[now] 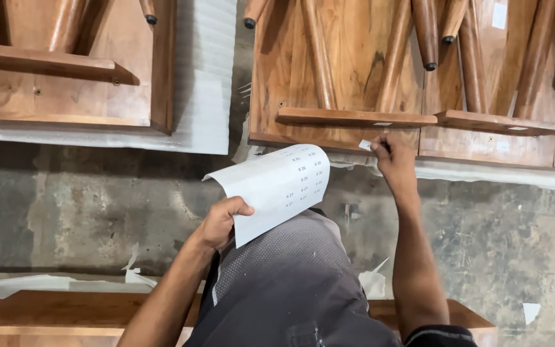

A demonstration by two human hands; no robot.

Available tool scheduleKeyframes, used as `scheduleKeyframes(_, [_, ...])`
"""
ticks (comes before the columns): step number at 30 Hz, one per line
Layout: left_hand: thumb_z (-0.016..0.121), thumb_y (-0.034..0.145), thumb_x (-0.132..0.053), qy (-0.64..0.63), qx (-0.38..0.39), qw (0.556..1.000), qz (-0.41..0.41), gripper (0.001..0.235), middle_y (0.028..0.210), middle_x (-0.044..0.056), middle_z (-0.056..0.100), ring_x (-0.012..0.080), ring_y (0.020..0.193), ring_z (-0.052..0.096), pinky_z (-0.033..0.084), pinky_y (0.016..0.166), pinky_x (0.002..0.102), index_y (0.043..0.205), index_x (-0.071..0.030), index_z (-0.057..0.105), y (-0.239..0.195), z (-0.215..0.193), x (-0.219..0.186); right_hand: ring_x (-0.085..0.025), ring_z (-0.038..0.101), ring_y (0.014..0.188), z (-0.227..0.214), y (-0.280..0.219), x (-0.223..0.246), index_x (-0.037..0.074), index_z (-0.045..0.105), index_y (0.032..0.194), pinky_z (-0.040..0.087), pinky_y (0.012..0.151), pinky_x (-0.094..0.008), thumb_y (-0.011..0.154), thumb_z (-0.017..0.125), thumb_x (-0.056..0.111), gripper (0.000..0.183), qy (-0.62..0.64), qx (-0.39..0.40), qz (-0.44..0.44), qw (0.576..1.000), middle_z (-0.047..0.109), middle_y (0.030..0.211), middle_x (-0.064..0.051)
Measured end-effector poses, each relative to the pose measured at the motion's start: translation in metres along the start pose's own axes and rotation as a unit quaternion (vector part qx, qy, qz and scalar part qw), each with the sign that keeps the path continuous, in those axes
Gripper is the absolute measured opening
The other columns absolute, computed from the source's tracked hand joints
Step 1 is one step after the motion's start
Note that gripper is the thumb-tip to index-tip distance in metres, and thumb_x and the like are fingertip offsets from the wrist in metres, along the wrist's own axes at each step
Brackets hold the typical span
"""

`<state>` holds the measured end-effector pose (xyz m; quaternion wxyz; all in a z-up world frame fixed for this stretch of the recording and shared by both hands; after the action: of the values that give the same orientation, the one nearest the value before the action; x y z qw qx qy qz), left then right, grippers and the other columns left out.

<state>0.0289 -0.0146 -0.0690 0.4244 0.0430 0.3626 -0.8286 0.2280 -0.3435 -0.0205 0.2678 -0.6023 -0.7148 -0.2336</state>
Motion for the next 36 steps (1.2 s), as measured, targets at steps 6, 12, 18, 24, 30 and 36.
scheduleKeyframes(6, [0.058, 0.08, -0.014, 0.048, -0.007, 0.999, 0.022, 0.05, 0.108, 0.023, 0.069, 0.0272, 0.097, 0.068, 0.054, 0.091, 0.037, 0.117, 0.02, 0.061, 0.003, -0.008, 0.0, -0.033, 0.064, 0.078, 0.022, 0.023, -0.016, 0.0, 0.067, 0.091, 0.05, 0.073, -0.042, 0.093, 0.074, 0.011, 0.014, -0.048, -0.023, -0.058, 0.997, 0.067, 0.082, -0.017])
scheduleKeyframes(12, [0.056, 0.079, -0.013, 0.025, -0.016, 0.999, 0.019, 0.051, 0.109, 0.021, 0.07, 0.0265, 0.098, 0.068, 0.054, 0.09, 0.036, 0.12, 0.018, 0.061, -0.006, 0.003, -0.003, -0.037, 0.056, 0.092, 0.039, 0.019, -0.012, 0.004, 0.067, 0.093, 0.044, 0.083, -0.049, 0.094, 0.076, 0.009, 0.011, -0.096, -0.084, -0.114, 0.985, 0.065, 0.093, -0.016])
scheduleKeyframes(18, [0.057, 0.079, -0.012, -0.002, -0.021, 1.0, 0.015, 0.049, 0.108, 0.02, 0.07, 0.026, 0.096, 0.068, 0.054, 0.088, 0.037, 0.119, 0.016, 0.061, -0.006, -0.001, 0.001, -0.038, 0.054, 0.096, 0.034, -0.002, 0.03, 0.003, 0.067, 0.1, 0.045, 0.083, -0.048, 0.09, 0.077, 0.005, 0.014, -0.201, -0.155, -0.114, 0.96, 0.055, 0.104, -0.022])
scheduleKeyframes(24, [0.058, 0.081, -0.012, -0.019, -0.022, 1.0, 0.01, 0.046, 0.104, 0.022, 0.07, 0.0271, 0.092, 0.069, 0.056, 0.085, 0.038, 0.115, 0.019, 0.062, -0.003, -0.013, 0.009, -0.031, 0.054, 0.1, 0.067, -0.033, -0.004, 0.015, 0.075, 0.136, 0.048, 0.084, -0.042, 0.081, 0.063, -0.013, 0.063, -0.293, -0.151, -0.11, 0.938, 0.057, 0.108, -0.015])
scheduleKeyframes(30, [0.057, 0.08, -0.014, -0.033, 0.024, 0.999, -0.005, 0.048, 0.108, 0.022, 0.071, 0.0269, 0.096, 0.07, 0.056, 0.09, 0.037, 0.116, 0.017, 0.062, -0.008, -0.012, -0.002, -0.033, 0.056, 0.113, 0.072, -0.033, -0.004, 0.01, 0.066, 0.128, 0.045, 0.1, -0.049, 0.076, 0.066, -0.007, 0.055, -0.291, -0.178, -0.076, 0.937, 0.06, 0.119, -0.012])
scheduleKeyframes(36, [0.056, 0.078, -0.013, 0.007, -0.001, 1.0, -0.002, 0.049, 0.107, 0.023, 0.073, 0.0298, 0.097, 0.072, 0.056, 0.091, 0.04, 0.115, 0.018, 0.061, -0.019, -0.03, -0.018, -0.034, 0.051, 0.095, 0.068, -0.027, -0.007, 0.017, 0.064, 0.15, 0.041, 0.077, -0.045, 0.095, 0.06, -0.009, 0.061, -0.29, -0.128, 0.089, 0.944, 0.057, 0.104, -0.015])
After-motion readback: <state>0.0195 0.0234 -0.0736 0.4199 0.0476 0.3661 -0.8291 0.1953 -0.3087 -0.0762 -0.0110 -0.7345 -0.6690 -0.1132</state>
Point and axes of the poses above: each hand's wrist, its own y-axis towards the middle knuckle, its own z-axis out of the palm, x = y × z, the point moved 6 cm from there along y, towards the middle knuckle
